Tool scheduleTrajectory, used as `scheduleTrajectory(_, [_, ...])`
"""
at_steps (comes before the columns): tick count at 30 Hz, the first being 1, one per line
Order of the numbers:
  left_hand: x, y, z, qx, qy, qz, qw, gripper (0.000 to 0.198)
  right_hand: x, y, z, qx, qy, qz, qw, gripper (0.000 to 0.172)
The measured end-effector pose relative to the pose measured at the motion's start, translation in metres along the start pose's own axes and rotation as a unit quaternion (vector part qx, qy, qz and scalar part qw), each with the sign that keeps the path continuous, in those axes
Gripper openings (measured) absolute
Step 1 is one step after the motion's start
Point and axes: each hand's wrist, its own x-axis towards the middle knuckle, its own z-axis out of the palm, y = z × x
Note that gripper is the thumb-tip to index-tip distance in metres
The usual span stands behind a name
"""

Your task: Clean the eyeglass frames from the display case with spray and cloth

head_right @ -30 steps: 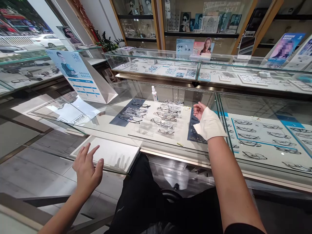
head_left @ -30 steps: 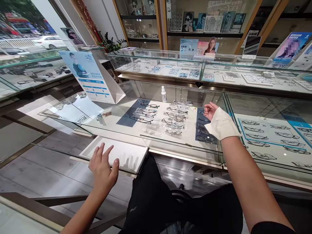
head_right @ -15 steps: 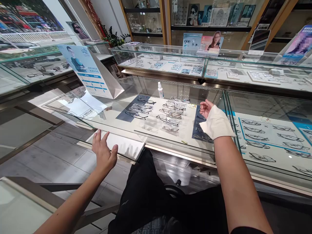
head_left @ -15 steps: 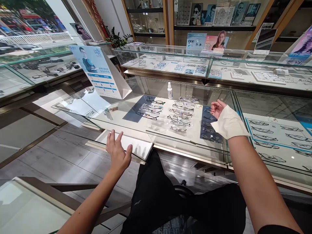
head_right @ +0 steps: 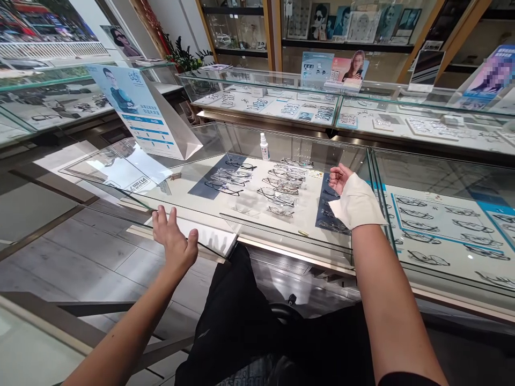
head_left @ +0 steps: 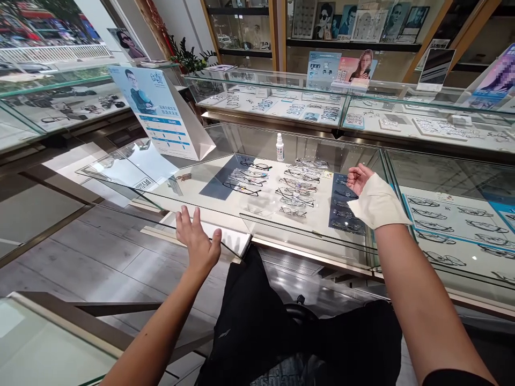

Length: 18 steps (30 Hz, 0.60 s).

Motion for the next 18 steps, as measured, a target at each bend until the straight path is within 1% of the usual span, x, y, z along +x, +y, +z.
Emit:
scheduleTrajectory(4, [0.003, 0.003, 0.007, -0.001, 0.007, -0.030, 1.000, 0.116, -0.004, -0.001, 0.003, 0.002, -0.001, 0.003, 1.000, 0.038])
scheduleTrajectory(8, [0.009, 0.017, 0.014, -0.022, 0.008, -0.078, 0.997, 0.119, 0.000, -0.002, 0.001, 0.004, 0.002, 0.014, 1.000, 0.039])
scheduleTrajectory(9, [0.012, 0.022, 0.016, -0.033, 0.008, -0.099, 0.995, 0.121, 0.001, -0.001, 0.000, 0.003, -0.001, 0.013, 1.000, 0.039])
scheduleTrajectory(10, [0.015, 0.027, 0.018, -0.050, 0.011, -0.134, 0.990, 0.123, 0.002, -0.001, -0.001, 0.001, -0.004, 0.012, 1.000, 0.040])
scheduleTrajectory(11, [0.020, 0.032, 0.019, -0.077, 0.013, -0.188, 0.979, 0.125, 0.004, -0.001, -0.002, -0.002, -0.008, 0.011, 1.000, 0.040])
scheduleTrajectory(12, [0.025, 0.036, 0.021, -0.118, 0.011, -0.264, 0.957, 0.126, 0.005, 0.000, -0.003, -0.006, -0.012, 0.011, 1.000, 0.040])
scheduleTrajectory(13, [0.031, 0.039, 0.021, -0.171, 0.001, -0.351, 0.921, 0.126, 0.008, 0.000, -0.005, -0.010, -0.016, 0.013, 1.000, 0.041])
scheduleTrajectory(14, [0.037, 0.041, 0.021, -0.225, -0.014, -0.434, 0.872, 0.125, 0.010, 0.001, -0.006, -0.014, -0.020, 0.016, 1.000, 0.042])
scheduleTrajectory(15, [0.044, 0.043, 0.021, -0.272, -0.033, -0.498, 0.822, 0.123, 0.012, 0.001, -0.007, -0.018, -0.024, 0.019, 0.999, 0.043])
scheduleTrajectory(16, [0.051, 0.044, 0.019, -0.308, -0.051, -0.539, 0.782, 0.122, 0.015, 0.002, -0.009, -0.022, -0.029, 0.021, 0.999, 0.044])
scheduleTrajectory(17, [0.057, 0.045, 0.017, -0.330, -0.064, -0.559, 0.758, 0.122, 0.017, 0.002, -0.010, -0.024, -0.033, 0.021, 0.999, 0.045])
scheduleTrajectory(18, [0.064, 0.046, 0.015, -0.342, -0.071, -0.564, 0.748, 0.122, 0.020, 0.003, -0.011, -0.025, -0.037, 0.020, 0.999, 0.046])
